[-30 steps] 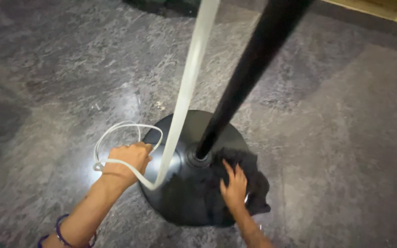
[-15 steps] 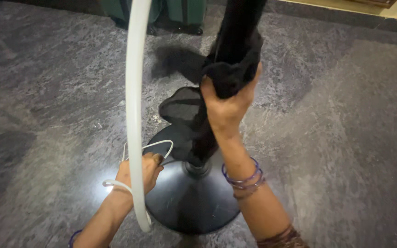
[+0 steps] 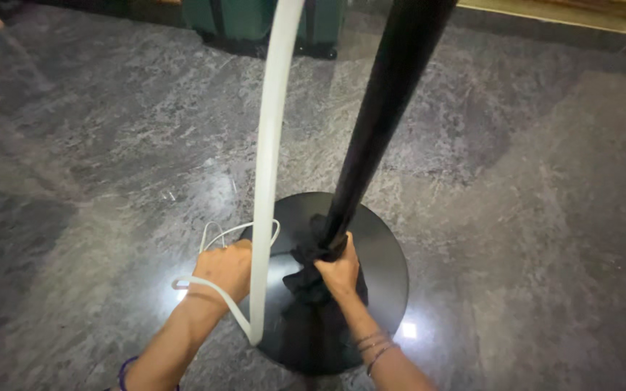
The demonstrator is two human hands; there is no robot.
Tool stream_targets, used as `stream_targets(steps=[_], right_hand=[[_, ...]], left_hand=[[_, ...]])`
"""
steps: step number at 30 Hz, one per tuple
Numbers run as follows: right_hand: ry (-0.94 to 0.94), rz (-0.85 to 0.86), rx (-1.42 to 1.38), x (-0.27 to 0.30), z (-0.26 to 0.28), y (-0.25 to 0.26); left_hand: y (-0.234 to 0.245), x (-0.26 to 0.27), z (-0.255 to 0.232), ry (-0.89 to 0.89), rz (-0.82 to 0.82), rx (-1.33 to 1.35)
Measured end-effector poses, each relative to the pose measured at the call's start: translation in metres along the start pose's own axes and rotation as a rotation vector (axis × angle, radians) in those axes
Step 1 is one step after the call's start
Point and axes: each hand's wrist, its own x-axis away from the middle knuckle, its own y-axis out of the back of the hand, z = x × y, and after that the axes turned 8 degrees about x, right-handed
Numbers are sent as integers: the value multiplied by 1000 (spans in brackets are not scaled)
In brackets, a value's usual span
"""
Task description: The person wipes a standing electric fan with a black cloth, cleaning the front grill, blades, rear motor housing, and the base. The person then wraps the power cord around the fan's neck and moves the fan to a corner.
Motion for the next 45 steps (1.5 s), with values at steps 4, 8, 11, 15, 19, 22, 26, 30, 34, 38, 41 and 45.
stream_targets(steps=[4, 8, 11, 15, 19, 22, 26, 30, 34, 38, 41, 45], right_hand=[[197, -47, -201, -31, 58, 36], [326, 48, -516, -77, 187, 99], [656, -95, -462, -117, 279, 148], [846, -243, -383, -136, 321, 163], [736, -444, -256, -102, 256, 114], [437, -336, -249, -64, 180, 72], [203, -145, -139, -33, 107, 47], [266, -196, -237, -43, 132, 61], [872, -647, -219, -115, 235, 122], [1016, -471, -365, -170, 345, 194], [913, -343, -323, -181, 377, 197], [810, -313, -573, -179, 359, 175]], left_hand=[[4, -4, -7, 11, 35, 57], [7, -2, -12, -21, 8, 88], [15, -7, -12, 15, 42, 141], [23, -8, -10, 16, 21, 135], [36, -8, -18, 38, -20, 197], [52, -9, -30, -12, -55, 190], [62, 1, -43, -11, -20, 191], [66, 10, -42, -25, -96, 220], [65, 8, -39, 41, -87, 204], [56, -2, -40, -80, -150, 218], [47, -14, -46, -229, -344, 376], [58, -31, -62, -97, -102, 283]])
